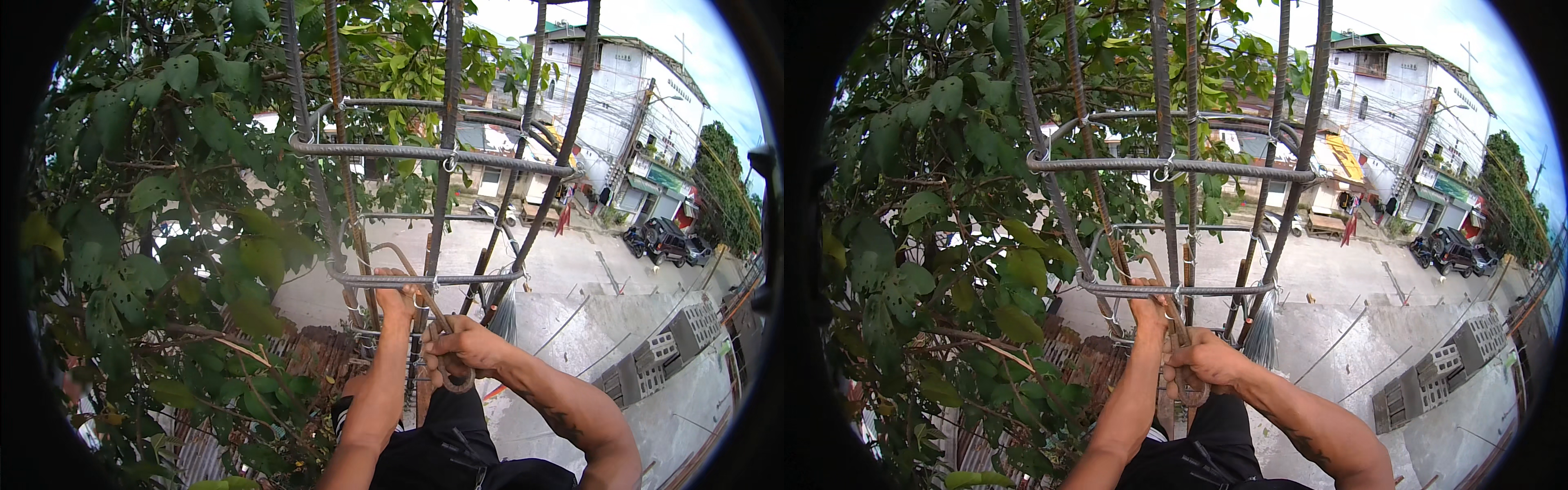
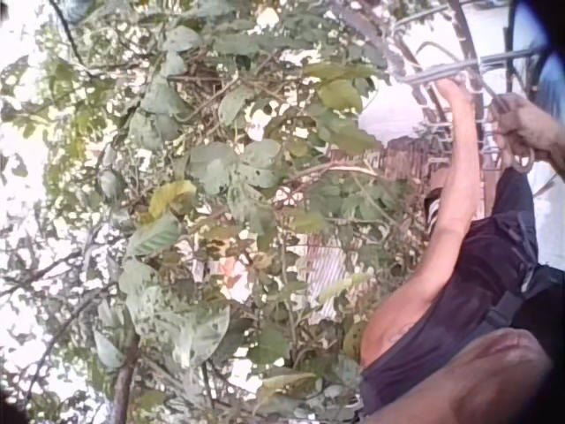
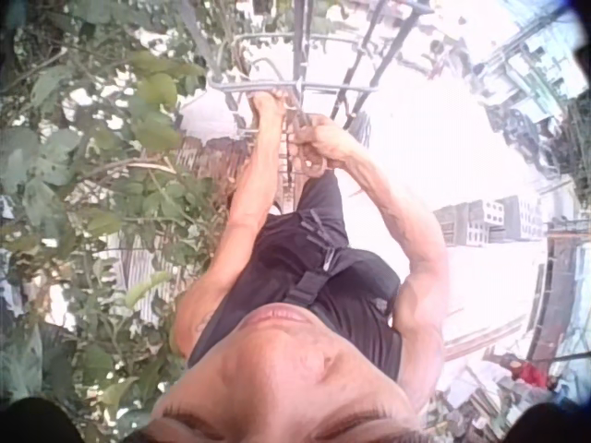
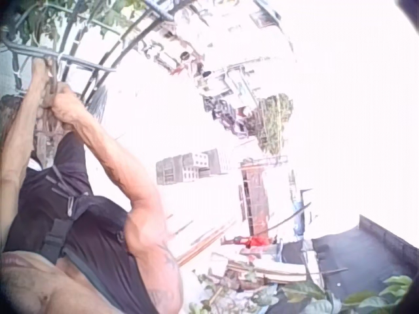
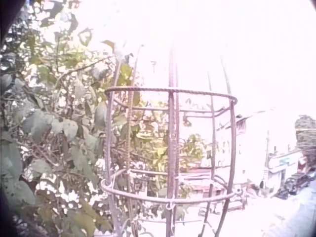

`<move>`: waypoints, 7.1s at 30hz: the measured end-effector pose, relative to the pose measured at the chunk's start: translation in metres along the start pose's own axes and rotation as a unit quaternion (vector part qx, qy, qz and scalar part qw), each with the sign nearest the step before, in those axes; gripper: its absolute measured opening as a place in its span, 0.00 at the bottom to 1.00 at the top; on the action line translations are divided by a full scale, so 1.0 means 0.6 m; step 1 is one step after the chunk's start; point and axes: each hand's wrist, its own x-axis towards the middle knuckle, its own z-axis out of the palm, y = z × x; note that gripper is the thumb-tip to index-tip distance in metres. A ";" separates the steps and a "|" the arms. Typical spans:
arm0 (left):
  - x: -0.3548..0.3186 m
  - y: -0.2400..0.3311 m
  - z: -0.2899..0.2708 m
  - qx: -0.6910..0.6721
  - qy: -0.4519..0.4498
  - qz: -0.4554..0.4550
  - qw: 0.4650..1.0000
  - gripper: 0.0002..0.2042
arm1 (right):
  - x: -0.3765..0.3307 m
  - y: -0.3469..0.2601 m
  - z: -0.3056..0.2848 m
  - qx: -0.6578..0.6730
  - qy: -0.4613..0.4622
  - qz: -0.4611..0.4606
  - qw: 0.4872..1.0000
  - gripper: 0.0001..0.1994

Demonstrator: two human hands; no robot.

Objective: The person climbs a vertical metal scaffolding structure and uses wire ties to secure horizontal bars to vertical poles. They repeatedly wrap and twist wire around the joints to fasten the components together.

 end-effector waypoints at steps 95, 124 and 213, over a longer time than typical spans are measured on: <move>-0.083 0.220 -0.108 0.408 0.091 0.244 0.875 0.10 | 0.036 0.177 0.016 -0.265 0.081 -0.032 0.960 0.18; 0.160 0.215 -0.022 0.624 -0.292 -0.029 0.725 0.34 | 0.177 0.363 0.043 -0.300 0.287 -0.059 0.908 0.30; 0.115 0.207 -0.014 0.155 -0.367 -0.219 0.891 0.24 | 0.034 0.162 0.076 0.578 -0.413 -0.116 0.694 0.12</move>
